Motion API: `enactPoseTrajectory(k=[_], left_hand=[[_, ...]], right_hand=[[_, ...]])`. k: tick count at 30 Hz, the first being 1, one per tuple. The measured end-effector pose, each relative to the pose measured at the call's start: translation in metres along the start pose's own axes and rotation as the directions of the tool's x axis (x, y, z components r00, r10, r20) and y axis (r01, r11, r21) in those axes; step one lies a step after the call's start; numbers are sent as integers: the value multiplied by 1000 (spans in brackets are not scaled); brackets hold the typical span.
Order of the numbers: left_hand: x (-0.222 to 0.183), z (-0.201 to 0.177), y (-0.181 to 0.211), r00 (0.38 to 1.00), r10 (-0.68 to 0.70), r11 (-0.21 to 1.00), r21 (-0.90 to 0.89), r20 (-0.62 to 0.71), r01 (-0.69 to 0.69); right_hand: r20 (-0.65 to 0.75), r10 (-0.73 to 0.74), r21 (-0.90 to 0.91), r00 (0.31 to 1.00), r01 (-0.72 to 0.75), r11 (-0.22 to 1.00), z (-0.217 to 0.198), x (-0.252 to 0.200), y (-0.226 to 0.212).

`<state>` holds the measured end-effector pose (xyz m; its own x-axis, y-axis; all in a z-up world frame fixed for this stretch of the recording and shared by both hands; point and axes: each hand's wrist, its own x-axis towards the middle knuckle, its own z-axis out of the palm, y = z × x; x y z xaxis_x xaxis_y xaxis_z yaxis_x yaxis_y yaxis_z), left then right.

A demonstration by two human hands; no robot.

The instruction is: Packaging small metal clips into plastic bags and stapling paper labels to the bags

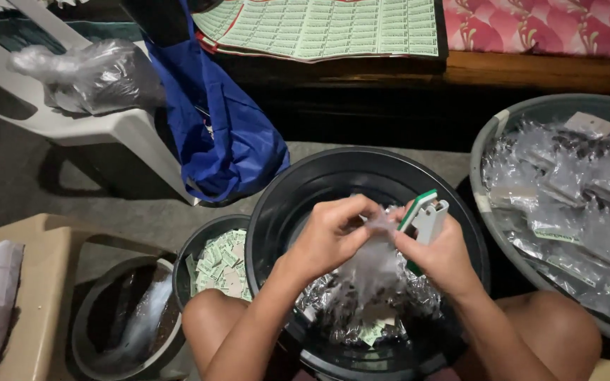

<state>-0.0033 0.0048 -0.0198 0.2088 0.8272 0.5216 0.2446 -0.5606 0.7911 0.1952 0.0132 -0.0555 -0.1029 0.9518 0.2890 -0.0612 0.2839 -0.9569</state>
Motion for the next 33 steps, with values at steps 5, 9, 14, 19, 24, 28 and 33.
enactPoseTrajectory(k=[5,9,14,19,24,28,33], left_hand=[[-5,-12,12,974,195,978,-97,114,-184],[-10,-11,8,980,176,982,-77,95,-169],[-21,12,-19,992,10,1000,7,-128,-9],[-27,28,-27,982,-28,995,86,-188,44],[-31,53,-38,985,25,991,131,-172,-3],[-36,58,-41,978,-16,994,104,-208,39],[-46,59,-48,945,-157,982,57,-288,180]], right_hand=[[-57,41,75,998,-36,996,1,-4,7],[-101,8,68,995,-1,998,-1,-4,11],[-123,-5,28,992,8,1000,2,1,23],[-321,-181,-113,930,152,982,6,14,-1],[-346,-153,-205,926,84,975,-1,38,82],[-336,-121,-203,934,54,978,4,54,98],[-337,-35,-240,941,-50,969,0,45,84]])
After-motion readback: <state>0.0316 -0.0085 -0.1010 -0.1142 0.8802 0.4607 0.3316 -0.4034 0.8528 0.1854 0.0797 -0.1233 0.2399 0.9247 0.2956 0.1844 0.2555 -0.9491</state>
